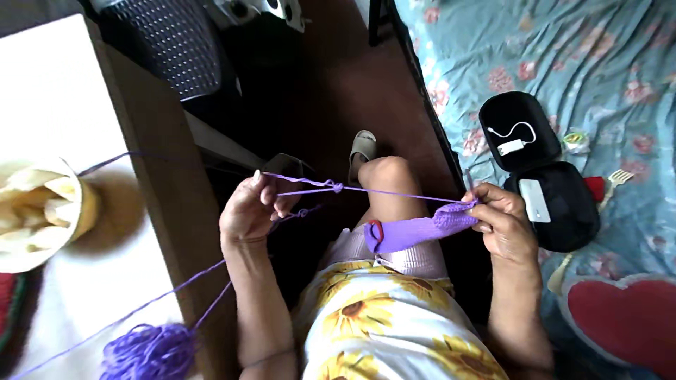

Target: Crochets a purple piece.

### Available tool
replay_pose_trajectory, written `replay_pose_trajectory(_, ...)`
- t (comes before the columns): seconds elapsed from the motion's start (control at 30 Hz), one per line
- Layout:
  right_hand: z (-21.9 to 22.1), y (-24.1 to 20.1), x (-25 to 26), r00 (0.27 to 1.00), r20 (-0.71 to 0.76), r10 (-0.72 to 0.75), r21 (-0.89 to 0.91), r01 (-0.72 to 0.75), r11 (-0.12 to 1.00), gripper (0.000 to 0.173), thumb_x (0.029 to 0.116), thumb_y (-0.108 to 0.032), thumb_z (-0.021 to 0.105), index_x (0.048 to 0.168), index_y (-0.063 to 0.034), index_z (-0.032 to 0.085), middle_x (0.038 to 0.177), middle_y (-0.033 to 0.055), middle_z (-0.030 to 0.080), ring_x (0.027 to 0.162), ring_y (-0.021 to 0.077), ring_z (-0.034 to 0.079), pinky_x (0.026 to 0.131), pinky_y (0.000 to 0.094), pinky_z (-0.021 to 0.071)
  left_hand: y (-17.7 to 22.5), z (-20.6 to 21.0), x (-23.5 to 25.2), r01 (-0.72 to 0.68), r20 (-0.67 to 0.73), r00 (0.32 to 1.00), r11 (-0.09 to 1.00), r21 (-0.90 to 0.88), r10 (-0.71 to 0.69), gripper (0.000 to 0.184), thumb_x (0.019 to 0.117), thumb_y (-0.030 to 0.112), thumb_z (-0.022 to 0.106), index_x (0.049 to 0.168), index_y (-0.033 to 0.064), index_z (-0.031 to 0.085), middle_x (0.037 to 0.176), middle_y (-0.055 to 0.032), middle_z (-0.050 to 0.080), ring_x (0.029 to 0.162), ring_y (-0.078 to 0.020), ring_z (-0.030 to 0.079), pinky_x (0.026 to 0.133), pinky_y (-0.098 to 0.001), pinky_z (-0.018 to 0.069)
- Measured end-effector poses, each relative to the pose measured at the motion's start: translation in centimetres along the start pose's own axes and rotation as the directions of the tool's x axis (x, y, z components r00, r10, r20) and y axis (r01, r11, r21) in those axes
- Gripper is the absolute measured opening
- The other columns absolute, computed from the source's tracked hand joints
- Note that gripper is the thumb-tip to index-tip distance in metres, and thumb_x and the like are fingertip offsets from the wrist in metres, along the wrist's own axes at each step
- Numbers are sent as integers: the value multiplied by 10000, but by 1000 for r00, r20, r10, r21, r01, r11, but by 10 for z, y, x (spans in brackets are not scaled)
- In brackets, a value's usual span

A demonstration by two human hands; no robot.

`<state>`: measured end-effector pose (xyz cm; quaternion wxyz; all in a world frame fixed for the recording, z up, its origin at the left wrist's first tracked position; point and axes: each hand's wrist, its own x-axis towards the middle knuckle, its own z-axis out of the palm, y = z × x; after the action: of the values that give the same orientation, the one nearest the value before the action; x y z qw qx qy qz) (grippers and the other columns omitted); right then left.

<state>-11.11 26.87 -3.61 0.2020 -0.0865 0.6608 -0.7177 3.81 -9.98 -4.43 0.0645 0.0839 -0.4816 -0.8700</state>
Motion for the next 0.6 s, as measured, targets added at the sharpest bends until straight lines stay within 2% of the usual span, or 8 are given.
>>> replay_pose_trajectory(0.23, -36, 5, 12, 997, -77, 27, 0, -27, 1000, 236, 835, -12, 573, 844, -191, 726, 746, -104, 686, 454, -65, 419, 398, 117, 311, 42, -5, -13, 82, -347, 937, 939, 335, 42, 424, 1079, 409, 441, 731, 264, 635, 657, 145, 598, 587, 26, 557, 582, -138, 482)
replay_pose_trajectory(0.3, -45, 6, 17, 993, -114, 32, -3, -33, 999, 249, 844, -2, 566, 842, -196, 723, 711, -108, 674, 437, -64, 407, 392, 116, 309, 60, -4, -17, 130, -522, 843, 893, 431, 129, 391, 1078, 378, 466, 741, 267, 629, 630, 159, 576, 567, 21, 548, 588, -152, 493)
replay_pose_trajectory(0.37, -48, 6, 20, 987, -158, 38, -8, -39, 999, 253, 842, 17, 556, 839, -180, 715, 689, -100, 664, 426, -58, 397, 387, 118, 305, 73, -2, -17, 222, -666, 684, 784, 579, 298, 306, 1057, 361, 534, 776, 267, 612, 634, 164, 601, 562, 21, 594, 575, -162, 534)
replay_pose_trajectory(0.43, -43, 3, 19, 987, -160, 16, -55, -25, 998, 248, 844, 25, 558, 862, -172, 707, 701, -109, 658, 439, -61, 403, 397, 116, 311, 79, -5, -14, 480, -654, 557, 444, 756, 512, 284, 1018, 388, 597, 909, 128, 634, 772, 49, 631, 690, -44, 640, 674, -250, 556)
replay_pose_trajectory(0.47, -37, -1, 17, 989, -145, -4, -87, -8, 996, 251, 833, 28, 563, 877, -170, 711, 718, -114, 667, 451, -63, 413, 407, 116, 319, 80, -3, -14, 561, -612, 581, 280, 779, 536, 399, 1017, 372, 605, 1062, -21, 663, 994, -164, 675, 917, -247, 653, 859, -454, 506)
replay_pose_trajectory(0.5, -30, -5, 14, 992, -120, -26, -126, 11, 992, 255, 820, 31, 566, 893, -165, 713, 734, -117, 672, 465, -63, 426, 419, 118, 333, 79, 1, -13, 591, -569, 642, 142, 794, 514, 463, 1025, 362, 592, 1217, -56, 637, 1214, -285, 636, 1142, -404, 616, 1001, -588, 435)
replay_pose_trajectory(0.53, -23, -9, 11, 995, -83, -51, -172, 36, 985, 252, 814, 31, 570, 911, -152, 715, 766, -114, 680, 491, -60, 447, 438, 123, 354, 75, 13, -11, 574, -522, 697, 54, 817, 491, 506, 1024, 359, 579, 1330, -44, 587, 1357, -333, 549, 1283, -493, 519, 1070, -656, 363)
replay_pose_trajectory(0.6, -6, -17, 6, 995, 16, -102, -260, 103, 960, 236, 814, 30, 581, 934, -120, 719, 824, -103, 702, 574, -56, 525, 505, 133, 433, 57, 51, -5, 412, -367, 808, 3, 911, 460, 554, 1032, 346, 557, 1450, -14, 504, 1463, -311, 473, 1362, -487, 450, 1116, -630, 344)
